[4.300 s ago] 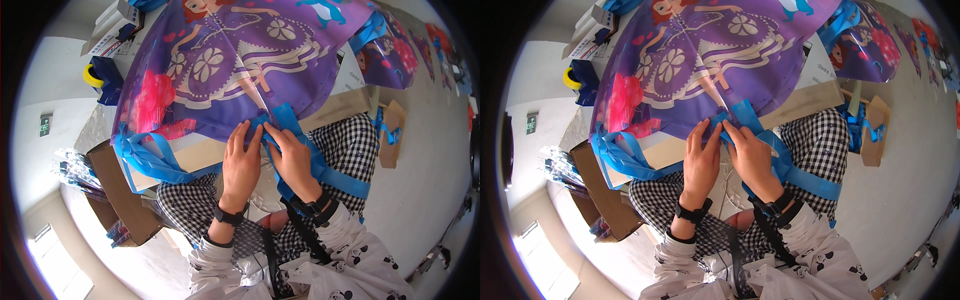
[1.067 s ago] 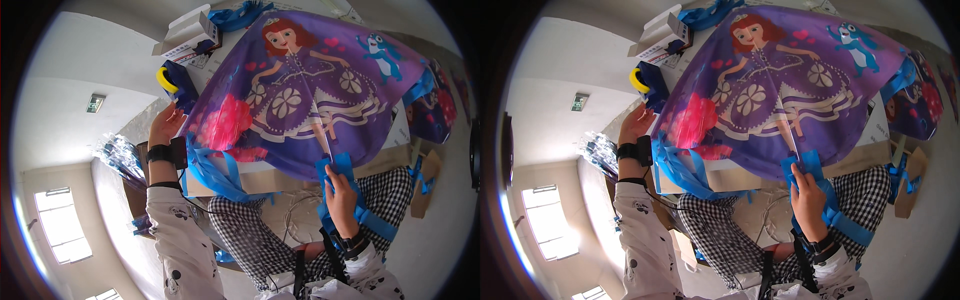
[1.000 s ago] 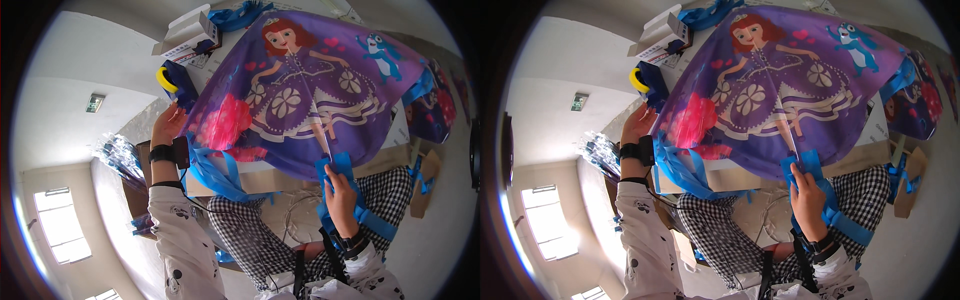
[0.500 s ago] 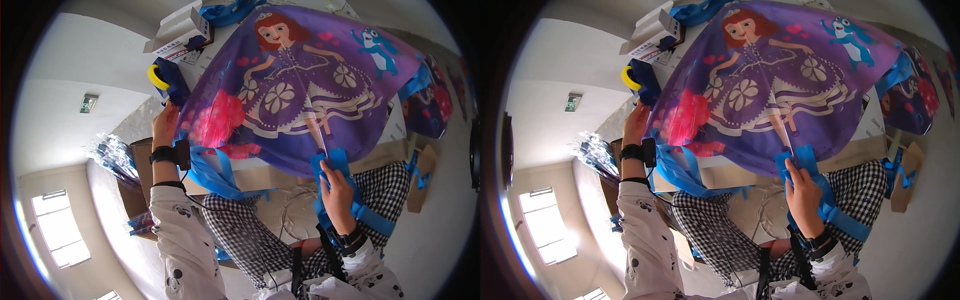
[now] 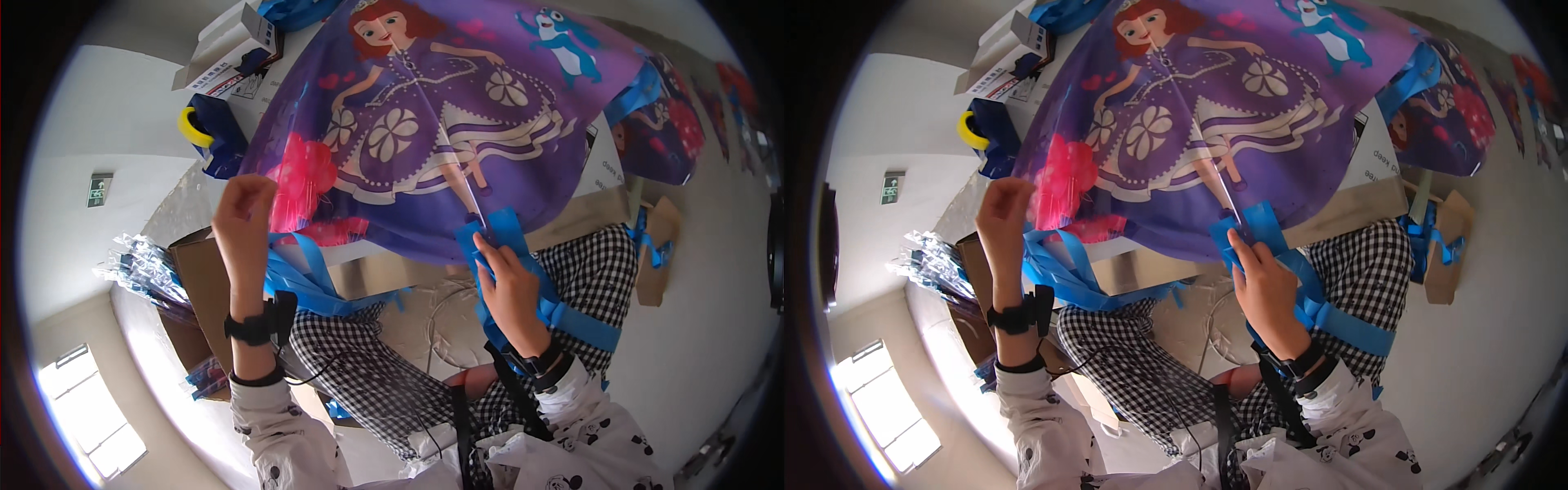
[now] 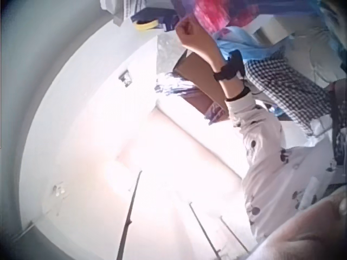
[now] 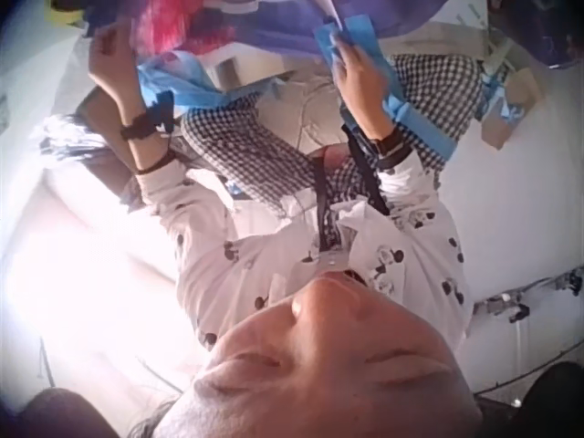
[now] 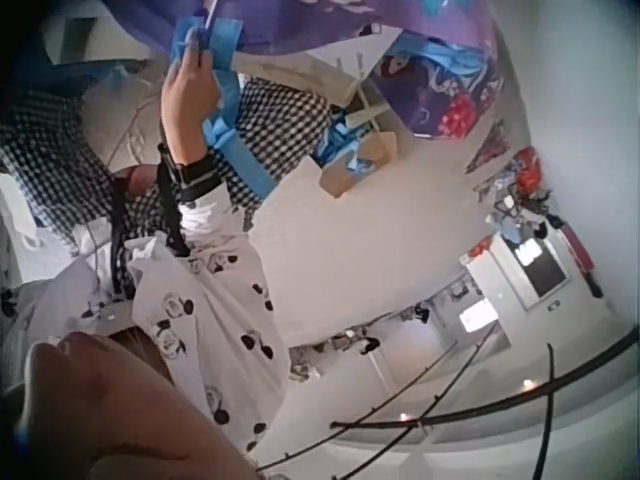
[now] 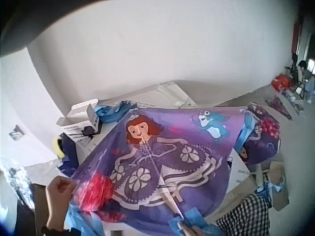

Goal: Attaching blue ribbons to a character-themed kite in a workshop environment.

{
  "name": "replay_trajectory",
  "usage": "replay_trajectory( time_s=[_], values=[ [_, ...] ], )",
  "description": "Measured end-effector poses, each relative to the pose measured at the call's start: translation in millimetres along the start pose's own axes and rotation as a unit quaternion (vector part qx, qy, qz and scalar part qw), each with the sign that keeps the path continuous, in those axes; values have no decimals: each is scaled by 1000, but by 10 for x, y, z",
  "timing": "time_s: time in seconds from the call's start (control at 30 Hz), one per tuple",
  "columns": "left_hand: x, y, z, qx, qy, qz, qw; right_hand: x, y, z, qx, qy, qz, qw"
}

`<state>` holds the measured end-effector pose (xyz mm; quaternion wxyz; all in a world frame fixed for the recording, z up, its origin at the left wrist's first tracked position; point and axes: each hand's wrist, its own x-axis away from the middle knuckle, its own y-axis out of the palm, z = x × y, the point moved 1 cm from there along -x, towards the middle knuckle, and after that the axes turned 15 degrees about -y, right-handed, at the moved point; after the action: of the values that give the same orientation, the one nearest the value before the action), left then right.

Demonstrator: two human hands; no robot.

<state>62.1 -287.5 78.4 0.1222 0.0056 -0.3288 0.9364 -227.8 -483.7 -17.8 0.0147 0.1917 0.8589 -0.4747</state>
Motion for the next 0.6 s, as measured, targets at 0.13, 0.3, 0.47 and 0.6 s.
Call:
replay_trajectory(
  time_s=[0.13,0.3,0.47,0.6],
  values=[
    [644,516,460,-40,98,-219,970,-13,26,-33,-19,-6,12,1000],
    [792,1013,706,-129,27,-389,912,-1,17,-27,-10,-3,14,1000],
    [688,1377,626,-141,94,-383,908,13,13,-19,-3,8,4,1000],
    [646,1482,651,-139,184,-410,882,26,28,-18,-12,10,7,1000]
  ],
)
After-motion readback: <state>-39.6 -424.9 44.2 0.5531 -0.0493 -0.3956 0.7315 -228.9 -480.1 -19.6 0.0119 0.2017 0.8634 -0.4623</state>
